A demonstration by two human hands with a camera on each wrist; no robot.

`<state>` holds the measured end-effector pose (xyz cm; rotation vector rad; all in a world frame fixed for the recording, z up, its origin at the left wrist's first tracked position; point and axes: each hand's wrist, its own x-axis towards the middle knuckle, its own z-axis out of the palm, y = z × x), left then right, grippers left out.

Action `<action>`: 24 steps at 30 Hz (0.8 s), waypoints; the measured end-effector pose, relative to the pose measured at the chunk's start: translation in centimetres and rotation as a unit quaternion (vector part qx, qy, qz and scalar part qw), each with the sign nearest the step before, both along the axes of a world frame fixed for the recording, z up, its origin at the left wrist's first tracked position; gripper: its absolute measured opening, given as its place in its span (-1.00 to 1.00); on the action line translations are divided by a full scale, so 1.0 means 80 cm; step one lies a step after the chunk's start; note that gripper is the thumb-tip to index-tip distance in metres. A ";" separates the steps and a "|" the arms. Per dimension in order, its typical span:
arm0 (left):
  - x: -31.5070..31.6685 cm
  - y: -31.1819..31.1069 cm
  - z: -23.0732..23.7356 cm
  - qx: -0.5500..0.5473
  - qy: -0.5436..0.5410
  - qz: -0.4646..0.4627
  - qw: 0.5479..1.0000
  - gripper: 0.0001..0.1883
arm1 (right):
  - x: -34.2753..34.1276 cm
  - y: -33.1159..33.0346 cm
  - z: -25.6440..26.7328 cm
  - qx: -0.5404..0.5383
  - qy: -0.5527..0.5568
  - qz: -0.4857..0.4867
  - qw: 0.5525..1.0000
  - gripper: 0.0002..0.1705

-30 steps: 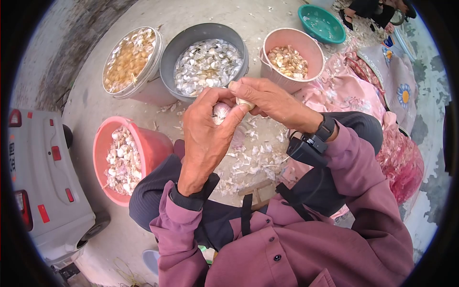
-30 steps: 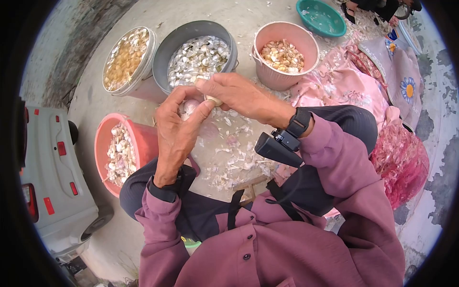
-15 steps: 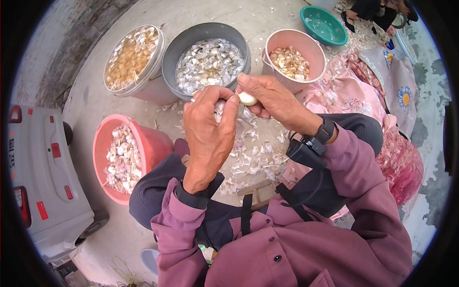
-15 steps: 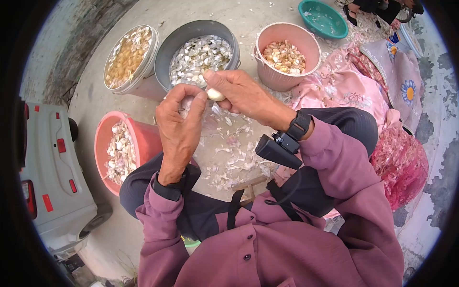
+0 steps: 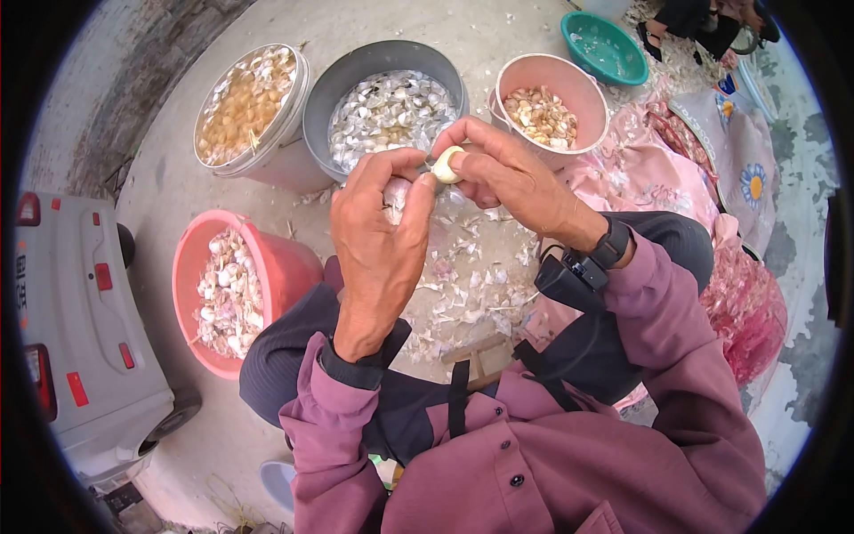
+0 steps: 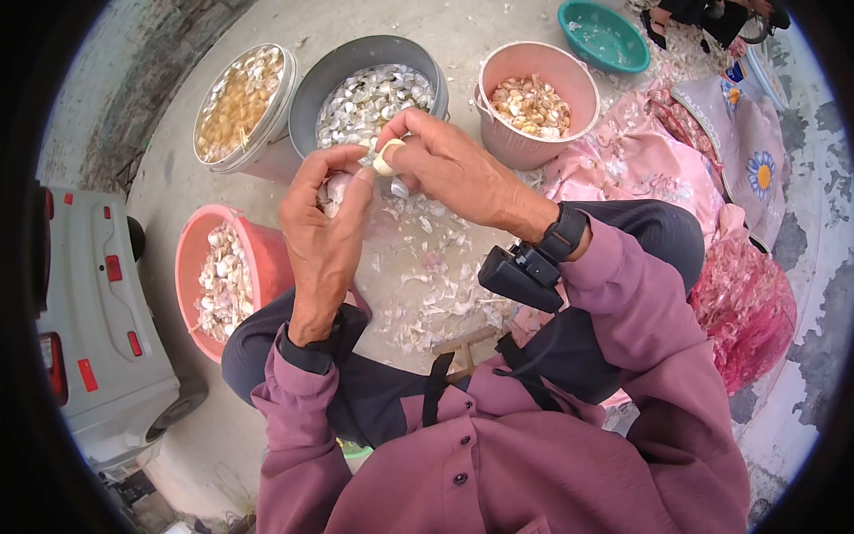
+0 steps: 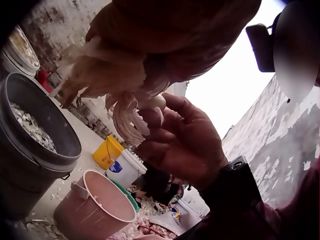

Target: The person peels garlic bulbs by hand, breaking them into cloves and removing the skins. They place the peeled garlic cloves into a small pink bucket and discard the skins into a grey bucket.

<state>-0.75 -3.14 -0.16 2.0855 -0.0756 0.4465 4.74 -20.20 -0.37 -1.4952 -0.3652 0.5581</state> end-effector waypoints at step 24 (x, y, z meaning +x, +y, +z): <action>-0.002 0.003 -0.007 0.110 -0.074 -0.001 0.991 -0.96 | -0.001 -0.008 0.002 -0.030 -0.115 0.023 0.993 -0.67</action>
